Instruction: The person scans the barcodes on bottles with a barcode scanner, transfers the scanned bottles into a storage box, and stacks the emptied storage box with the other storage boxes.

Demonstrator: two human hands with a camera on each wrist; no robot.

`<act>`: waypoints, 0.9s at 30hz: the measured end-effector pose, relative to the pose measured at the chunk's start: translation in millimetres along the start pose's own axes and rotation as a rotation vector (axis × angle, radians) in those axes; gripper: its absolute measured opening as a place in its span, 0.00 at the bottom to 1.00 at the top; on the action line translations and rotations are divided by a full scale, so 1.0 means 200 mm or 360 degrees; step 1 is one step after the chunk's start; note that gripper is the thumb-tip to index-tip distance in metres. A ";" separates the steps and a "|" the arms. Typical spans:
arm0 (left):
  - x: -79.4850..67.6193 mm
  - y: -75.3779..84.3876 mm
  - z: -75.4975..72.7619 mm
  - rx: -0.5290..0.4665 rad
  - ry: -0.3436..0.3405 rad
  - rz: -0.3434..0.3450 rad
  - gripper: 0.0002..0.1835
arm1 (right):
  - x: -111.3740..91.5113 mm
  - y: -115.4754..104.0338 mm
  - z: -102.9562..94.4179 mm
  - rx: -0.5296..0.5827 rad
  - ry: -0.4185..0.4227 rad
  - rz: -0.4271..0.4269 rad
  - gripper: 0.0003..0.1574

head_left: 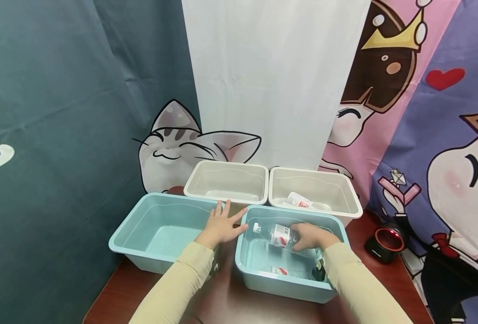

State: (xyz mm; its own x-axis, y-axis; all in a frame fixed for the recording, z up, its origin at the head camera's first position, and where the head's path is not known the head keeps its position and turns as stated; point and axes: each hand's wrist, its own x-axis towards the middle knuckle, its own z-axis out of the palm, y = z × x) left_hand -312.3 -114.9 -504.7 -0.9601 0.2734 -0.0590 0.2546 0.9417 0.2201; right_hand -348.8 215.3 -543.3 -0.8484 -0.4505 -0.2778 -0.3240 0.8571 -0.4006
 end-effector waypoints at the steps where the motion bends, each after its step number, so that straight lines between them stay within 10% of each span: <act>1: 0.00 0.00 0.00 0.0003 -0.0001 -0.0001 0.35 | 0.00 0.00 -0.01 0.0007 0.0013 -0.0004 0.47; 27: 0.01 0.00 0.00 0.0001 -0.0026 0.0003 0.36 | -0.05 0.01 -0.13 0.0434 0.0274 -0.0274 0.37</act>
State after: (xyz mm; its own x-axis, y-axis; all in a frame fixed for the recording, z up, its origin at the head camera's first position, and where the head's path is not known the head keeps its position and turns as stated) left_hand -313.7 -114.1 -504.1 -0.9576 0.2782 -0.0746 0.2564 0.9413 0.2197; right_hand -351.8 227.3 -518.5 -0.8567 -0.5138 -0.0445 -0.3642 0.6637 -0.6533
